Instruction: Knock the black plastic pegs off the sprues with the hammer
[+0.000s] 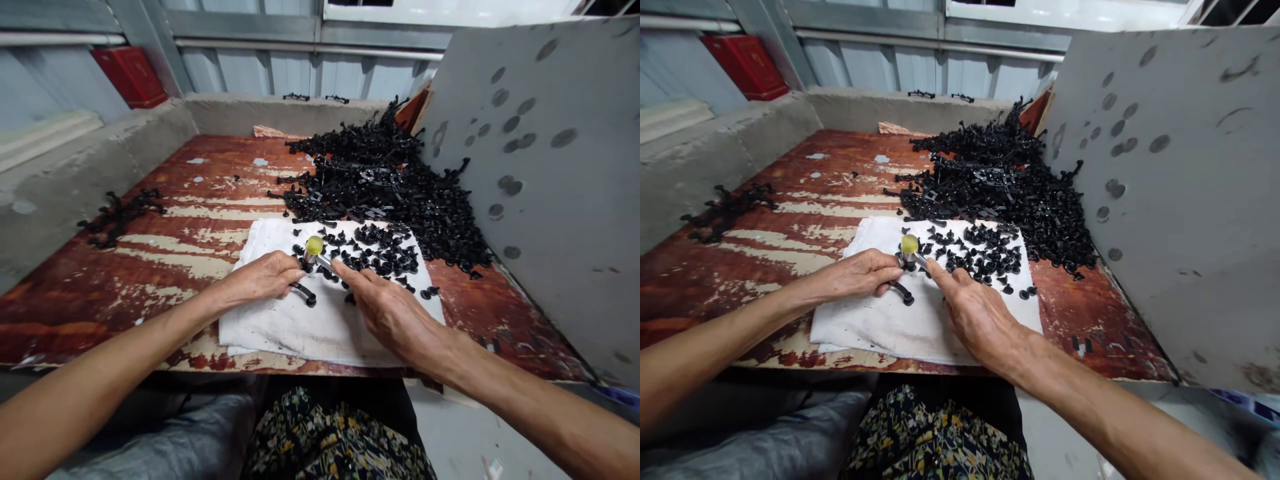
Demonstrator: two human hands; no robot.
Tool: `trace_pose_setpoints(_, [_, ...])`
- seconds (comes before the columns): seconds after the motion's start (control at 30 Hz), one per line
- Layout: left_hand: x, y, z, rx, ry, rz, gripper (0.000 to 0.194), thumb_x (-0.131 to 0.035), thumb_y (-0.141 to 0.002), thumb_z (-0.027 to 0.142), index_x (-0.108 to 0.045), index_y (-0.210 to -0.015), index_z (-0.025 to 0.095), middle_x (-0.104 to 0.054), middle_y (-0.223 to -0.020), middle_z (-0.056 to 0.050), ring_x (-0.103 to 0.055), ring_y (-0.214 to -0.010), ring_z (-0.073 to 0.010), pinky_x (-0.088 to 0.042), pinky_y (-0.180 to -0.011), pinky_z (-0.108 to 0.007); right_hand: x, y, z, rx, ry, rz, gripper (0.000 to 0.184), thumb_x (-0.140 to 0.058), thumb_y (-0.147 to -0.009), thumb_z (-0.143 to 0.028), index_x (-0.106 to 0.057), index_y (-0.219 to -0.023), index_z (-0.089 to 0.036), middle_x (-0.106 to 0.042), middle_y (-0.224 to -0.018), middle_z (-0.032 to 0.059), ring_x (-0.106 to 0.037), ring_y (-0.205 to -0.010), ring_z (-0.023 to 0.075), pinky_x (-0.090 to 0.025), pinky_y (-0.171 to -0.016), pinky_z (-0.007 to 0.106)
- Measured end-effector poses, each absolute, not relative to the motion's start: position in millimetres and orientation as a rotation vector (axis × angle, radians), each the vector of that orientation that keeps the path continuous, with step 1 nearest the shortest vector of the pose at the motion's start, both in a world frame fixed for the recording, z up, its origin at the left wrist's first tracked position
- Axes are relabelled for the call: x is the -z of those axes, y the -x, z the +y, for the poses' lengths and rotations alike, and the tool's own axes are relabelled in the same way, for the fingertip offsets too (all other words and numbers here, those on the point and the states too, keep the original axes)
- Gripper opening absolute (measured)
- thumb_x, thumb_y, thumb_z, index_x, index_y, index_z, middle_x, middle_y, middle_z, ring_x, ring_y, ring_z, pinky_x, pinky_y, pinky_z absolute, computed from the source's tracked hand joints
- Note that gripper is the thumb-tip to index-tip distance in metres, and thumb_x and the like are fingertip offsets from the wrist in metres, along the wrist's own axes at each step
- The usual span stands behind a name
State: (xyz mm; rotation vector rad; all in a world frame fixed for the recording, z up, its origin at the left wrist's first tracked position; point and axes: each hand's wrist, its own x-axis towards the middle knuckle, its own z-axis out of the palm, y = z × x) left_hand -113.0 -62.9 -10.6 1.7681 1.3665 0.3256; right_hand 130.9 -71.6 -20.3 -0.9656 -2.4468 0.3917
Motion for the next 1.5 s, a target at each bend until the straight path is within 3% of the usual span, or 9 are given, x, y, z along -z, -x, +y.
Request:
trace_pose_setpoints(0.57, [2.9, 112.6, -66.6, -0.297, -1.766, 1.494, 0.031, -0.048, -0.083, 0.038, -0.049, -0.059, 0.018, -0.049, -0.051, 0.002, -0.039, -0.046, -0.0090, -0.028, -0.046, -0.022, 9.4, -134.4, -73.1, -0.724, 1.015, -2.319, 0.048, -0.040, -0.091, -0.017, -0.059, -0.134, -0.019, -0.070, -0.085, 0.0078, -0.064, -0.074, 0.0201, -0.057, -0.071, 0.038])
trace_pose_setpoints(0.8, [-57.3, 213.8, -53.0, -0.545, -1.594, 2.230, 0.022, -0.046, -0.089, 0.033, -0.060, -0.087, 0.015, -0.055, -0.061, 0.001, -0.046, -0.051, -0.0076, -0.033, -0.054, -0.022, 9.2, -178.1, -75.2, -1.124, 1.189, -1.382, 0.045, -0.059, -0.088, -0.042, -0.054, -0.131, -0.030, -0.053, -0.071, -0.0038, -0.042, -0.047, 0.0091, -0.036, -0.035, 0.018])
trace_pose_setpoints(0.97, [-64.6, 219.3, -35.4, -0.277, -1.871, 2.799, 0.040, -0.054, -0.086, 0.040, -0.059, -0.107, 0.007, -0.062, -0.098, -0.016, -0.058, -0.095, -0.0322, -0.050, -0.077, -0.043, 28.6, -208.5, -76.9, -1.285, 1.181, -0.964, 0.054, -0.076, -0.071, -0.042, -0.055, -0.120, -0.032, -0.052, -0.065, -0.0069, -0.041, -0.044, 0.0075, -0.034, -0.033, 0.015])
trace_pose_setpoints(1.1, [-20.1, 114.0, -48.3, -0.475, -2.528, 1.995, 0.046, -0.039, -0.097, 0.039, -0.049, -0.131, 0.010, -0.045, -0.143, -0.019, -0.044, -0.129, -0.0316, -0.038, -0.106, -0.051, 35.1, -212.4, -76.1, -1.379, 1.227, -0.825, 0.055, -0.079, -0.063, -0.040, -0.054, -0.111, -0.028, -0.049, -0.062, -0.0086, -0.037, -0.042, 0.0059, -0.029, -0.032, 0.013])
trace_pose_setpoints(1.23, [15.8, 27.9, -58.9, -0.288, -2.782, 1.327, 0.048, -0.042, -0.096, 0.046, -0.045, -0.137, 0.020, -0.039, -0.152, -0.013, -0.035, -0.138, -0.0341, -0.033, -0.107, -0.059, 42.2, -212.0, -72.5, -1.348, 1.363, -1.064, 0.058, -0.074, -0.069, -0.045, -0.053, -0.118, -0.024, -0.051, -0.069, -0.0070, -0.035, -0.042, 0.0059, -0.028, -0.031, 0.016])
trace_pose_setpoints(1.3, [23.6, 17.3, -57.5, -0.251, -2.818, 1.244, 0.045, -0.043, -0.097, 0.041, -0.047, -0.136, 0.019, -0.043, -0.149, -0.014, -0.037, -0.137, -0.0346, -0.035, -0.105, -0.059, 48.8, -213.1, -70.7, -1.168, 1.400, -1.301, 0.059, -0.069, -0.073, -0.046, -0.051, -0.124, -0.024, -0.063, -0.088, 0.0006, -0.052, -0.052, 0.0110, -0.044, -0.041, 0.023])
trace_pose_setpoints(1.37, [26.8, 24.8, -57.0, -0.281, -2.827, 1.243, 0.040, -0.043, -0.097, 0.036, -0.050, -0.132, 0.018, -0.047, -0.145, -0.014, -0.041, -0.133, -0.0338, -0.038, -0.103, -0.056, 56.1, -214.9, -69.2, -0.951, 1.387, -1.510, 0.057, -0.064, -0.074, -0.043, -0.052, -0.126, -0.022, -0.065, -0.115, 0.0090, -0.066, -0.088, 0.0218, -0.057, -0.073, 0.035])
trace_pose_setpoints(1.43, [27.9, 43.1, -60.4, -0.341, -2.849, 1.221, 0.034, -0.043, -0.097, 0.030, -0.053, -0.128, 0.019, -0.051, -0.140, -0.014, -0.046, -0.129, -0.0310, -0.041, -0.101, -0.052, 62.0, -216.9, -68.2, -0.819, 1.367, -1.620, 0.057, -0.058, -0.077, -0.041, -0.051, -0.129, -0.021, -0.060, -0.132, 0.0120, -0.058, -0.120, 0.0284, -0.046, -0.102, 0.044])
trace_pose_setpoints(1.5, [29.0, 65.8, -67.6, -0.408, -2.874, 1.192, 0.029, -0.044, -0.096, 0.023, -0.057, -0.122, 0.019, -0.057, -0.133, -0.014, -0.051, -0.123, -0.0275, -0.044, -0.099, -0.048, 64.6, -218.5, -68.0, -0.794, 1.387, -1.664, 0.058, -0.054, -0.079, -0.041, -0.048, -0.132, -0.019, -0.057, -0.138, 0.0130, -0.052, -0.128, 0.0295, -0.038, -0.110, 0.047])
